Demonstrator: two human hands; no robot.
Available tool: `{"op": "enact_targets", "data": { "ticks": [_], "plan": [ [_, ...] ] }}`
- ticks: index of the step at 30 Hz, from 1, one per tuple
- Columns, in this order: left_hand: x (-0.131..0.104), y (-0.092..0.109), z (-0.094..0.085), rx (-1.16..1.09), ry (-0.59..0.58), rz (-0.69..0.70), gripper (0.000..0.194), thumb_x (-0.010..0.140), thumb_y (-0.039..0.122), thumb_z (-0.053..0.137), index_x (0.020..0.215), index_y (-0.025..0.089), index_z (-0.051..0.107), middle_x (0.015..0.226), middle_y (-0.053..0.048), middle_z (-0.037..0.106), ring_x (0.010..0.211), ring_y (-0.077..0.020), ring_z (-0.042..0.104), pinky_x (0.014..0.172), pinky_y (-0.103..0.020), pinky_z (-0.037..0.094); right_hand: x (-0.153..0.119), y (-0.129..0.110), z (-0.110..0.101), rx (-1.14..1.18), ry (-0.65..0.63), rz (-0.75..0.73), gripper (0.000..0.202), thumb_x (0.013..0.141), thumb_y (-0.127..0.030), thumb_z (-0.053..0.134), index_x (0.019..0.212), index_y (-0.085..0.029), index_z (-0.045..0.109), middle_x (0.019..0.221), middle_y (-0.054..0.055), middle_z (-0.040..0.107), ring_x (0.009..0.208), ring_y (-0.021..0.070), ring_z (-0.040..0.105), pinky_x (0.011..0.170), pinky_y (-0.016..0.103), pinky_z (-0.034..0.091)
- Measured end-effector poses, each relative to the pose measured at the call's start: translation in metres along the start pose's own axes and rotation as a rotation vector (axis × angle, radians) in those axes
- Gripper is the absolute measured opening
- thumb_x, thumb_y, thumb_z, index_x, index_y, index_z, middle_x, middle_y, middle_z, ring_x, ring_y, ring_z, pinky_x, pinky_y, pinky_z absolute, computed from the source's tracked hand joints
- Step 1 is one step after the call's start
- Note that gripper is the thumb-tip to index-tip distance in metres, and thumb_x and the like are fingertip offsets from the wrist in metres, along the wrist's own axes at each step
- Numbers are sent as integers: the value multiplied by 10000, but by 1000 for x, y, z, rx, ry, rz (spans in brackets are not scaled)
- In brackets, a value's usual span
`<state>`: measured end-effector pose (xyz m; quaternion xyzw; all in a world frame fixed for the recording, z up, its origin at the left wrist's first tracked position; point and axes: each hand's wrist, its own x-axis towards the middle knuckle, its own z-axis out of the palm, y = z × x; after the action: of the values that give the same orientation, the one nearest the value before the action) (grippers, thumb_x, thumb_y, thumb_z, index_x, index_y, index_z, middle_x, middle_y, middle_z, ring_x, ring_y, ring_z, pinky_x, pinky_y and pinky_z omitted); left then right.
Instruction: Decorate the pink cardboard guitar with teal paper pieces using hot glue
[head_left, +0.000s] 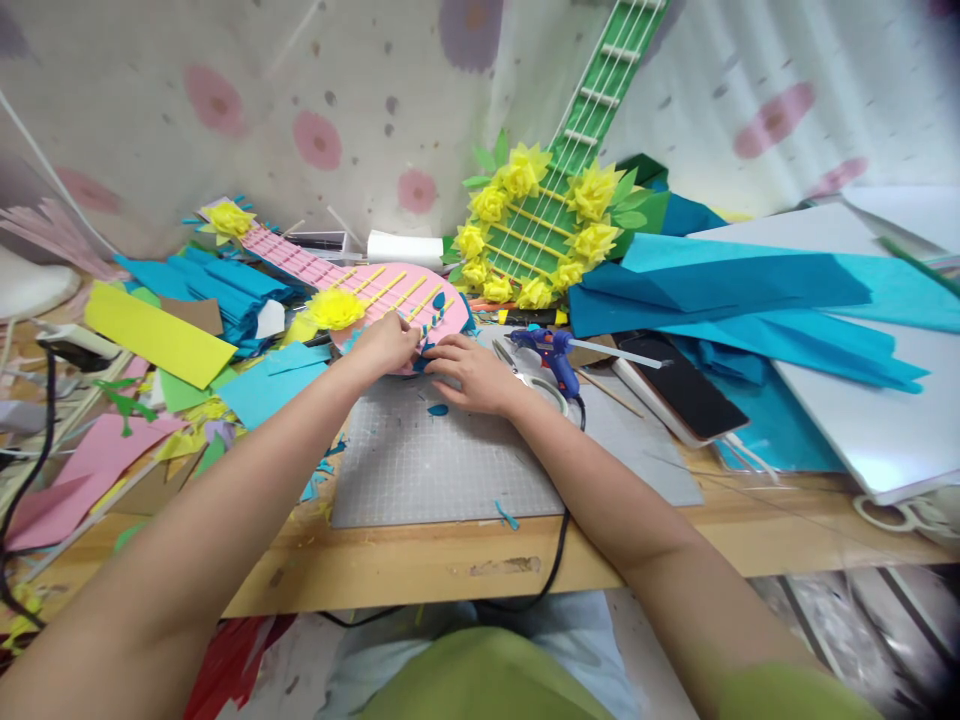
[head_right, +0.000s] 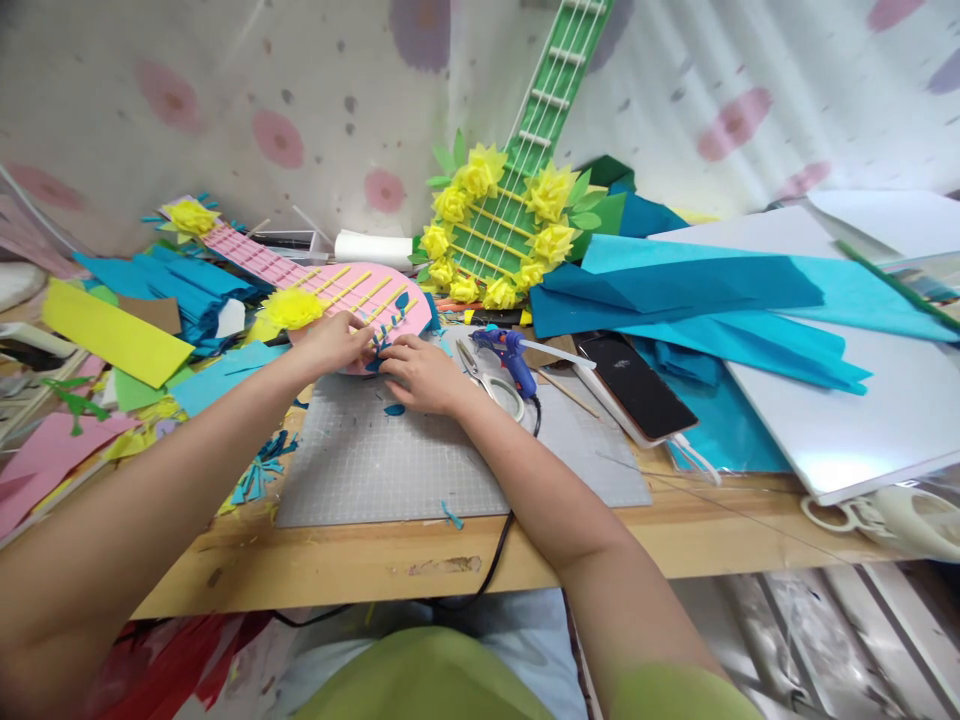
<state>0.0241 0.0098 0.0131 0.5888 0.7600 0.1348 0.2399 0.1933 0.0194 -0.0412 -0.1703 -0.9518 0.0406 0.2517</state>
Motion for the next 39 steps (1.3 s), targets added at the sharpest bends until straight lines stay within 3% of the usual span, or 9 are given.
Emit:
{"op": "enact_targets", "data": {
  "ticks": [4,9,13,17,22,25,29,35,39],
  "plan": [
    [1,-3,0,46,23,-4,304,778,350,458,970,164,602,677,-67,708,668,-205,678,624,-277,476,0,-1,-1,7,20,9,217,821,-199,507,954,-164,675,1118,99,656,1040,254,504,918,439,443],
    [2,-4,3,46,-1,-4,347,786,358,442,1034,166,590,708,-72,709,710,-214,677,665,-292,479,1,-2,-5,7,21,21,208,826,-208,507,938,-170,677,1106,98,658,1037,254,501,917,431,441],
    [-12,1,-8,217,191,-12,355,791,370,472,1077,174,551,944,-117,700,921,-254,645,788,-355,467,-1,-1,-14,8,69,52,198,837,-222,501,925,-180,673,1083,93,664,1023,251,506,900,430,443],
    [-33,7,-28,136,408,115,332,802,313,506,1119,215,504,1009,-64,668,921,-210,623,805,-324,459,-8,0,-27,-2,102,77,204,855,-235,483,926,-180,667,1071,99,663,1006,243,524,902,435,430],
    [-46,8,-34,30,476,196,218,802,322,554,982,199,570,959,-45,658,869,-176,608,796,-293,450,-24,-3,-39,-35,65,102,203,856,-241,484,924,-168,662,1030,99,670,962,225,553,875,392,425],
    [-50,5,-23,-65,473,253,218,817,369,536,932,192,591,920,-34,659,834,-163,606,763,-275,450,-38,-6,-39,-56,24,211,205,859,-255,480,888,-174,666,909,87,676,873,207,571,778,343,430],
    [-61,-4,10,-222,373,342,233,851,388,466,904,196,588,894,-19,649,713,-133,601,666,-247,444,-56,-9,-33,-19,5,388,185,851,-264,502,892,-179,661,845,63,670,789,173,574,706,291,405],
    [-74,-24,68,-101,275,275,238,876,375,424,751,211,545,847,-35,656,835,-169,591,730,-259,410,-75,-13,-38,64,-41,604,177,823,-298,536,818,-184,671,706,25,653,634,135,534,585,251,339],
    [-79,-30,75,-7,271,152,316,887,443,391,684,222,491,750,-18,635,765,-172,584,639,-257,356,-87,-12,-55,183,-126,727,206,808,-375,555,790,-199,662,625,-6,613,578,117,505,559,243,319]
  ]
}}
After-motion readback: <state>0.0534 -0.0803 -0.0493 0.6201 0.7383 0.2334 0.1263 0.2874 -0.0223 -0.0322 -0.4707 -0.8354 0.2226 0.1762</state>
